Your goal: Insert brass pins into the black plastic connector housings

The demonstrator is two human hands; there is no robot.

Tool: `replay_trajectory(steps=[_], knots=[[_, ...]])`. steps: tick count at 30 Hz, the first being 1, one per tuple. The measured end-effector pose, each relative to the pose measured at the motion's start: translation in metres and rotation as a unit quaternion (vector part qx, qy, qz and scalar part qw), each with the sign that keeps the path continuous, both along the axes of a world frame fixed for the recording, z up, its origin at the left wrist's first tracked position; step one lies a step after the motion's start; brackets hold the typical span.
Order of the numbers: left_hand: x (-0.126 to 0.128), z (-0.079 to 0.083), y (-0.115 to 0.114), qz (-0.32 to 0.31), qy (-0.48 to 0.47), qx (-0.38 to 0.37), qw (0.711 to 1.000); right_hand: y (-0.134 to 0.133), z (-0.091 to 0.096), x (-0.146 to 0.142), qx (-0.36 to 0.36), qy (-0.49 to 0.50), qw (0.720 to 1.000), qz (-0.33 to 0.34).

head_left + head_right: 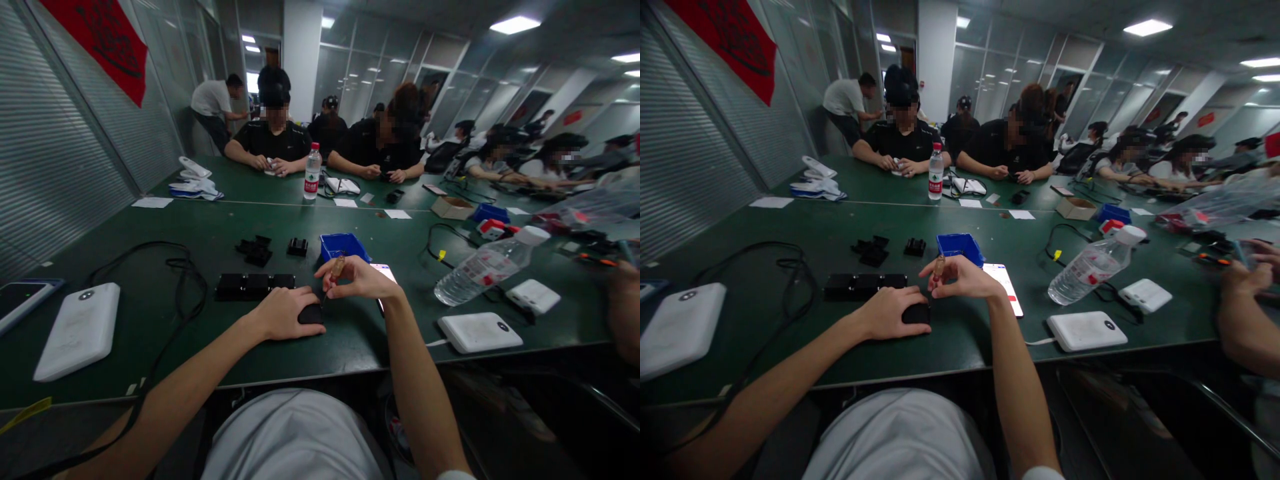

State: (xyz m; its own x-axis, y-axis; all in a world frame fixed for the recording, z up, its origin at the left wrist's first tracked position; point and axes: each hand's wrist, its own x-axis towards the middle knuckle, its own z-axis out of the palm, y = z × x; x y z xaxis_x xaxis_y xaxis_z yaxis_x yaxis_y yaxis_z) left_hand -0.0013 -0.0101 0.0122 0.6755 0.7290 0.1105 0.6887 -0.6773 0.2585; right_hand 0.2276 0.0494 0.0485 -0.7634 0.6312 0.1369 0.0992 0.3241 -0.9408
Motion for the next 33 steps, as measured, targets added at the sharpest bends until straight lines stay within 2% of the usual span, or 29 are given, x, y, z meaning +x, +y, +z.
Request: replay_trajectory(steps=[6,12,19,24,33], knots=[[-0.0008,0.0008,-0.0008,0.002,0.0,-0.003,1.0,0.0007,-0.0023,0.0019,-0.006,0.005,1.0,0.005],[-0.0011,-0.0005,0.0008,-0.004,-0.006,-0.007,1.0,-0.0026,0.0041,0.0011,-0.004,-0.014,1.0,0.01],[-0.0005,-0.0016,0.001,-0.002,-0.006,-0.007,1.0,-0.0024,0.0027,-0.0007,0.005,-0.012,1.0,-0.007],[-0.0003,-0.0007,-0.0003,-0.001,-0.007,-0.009,1.0,-0.0015,0.0025,-0.0007,-0.014,0.004,0.999,-0.04],[-0.0008,-0.0006,-0.0001,-0.003,-0.004,-0.001,1.0,-0.0019,0.0042,0.0012,-0.041,0.016,0.998,-0.04]])
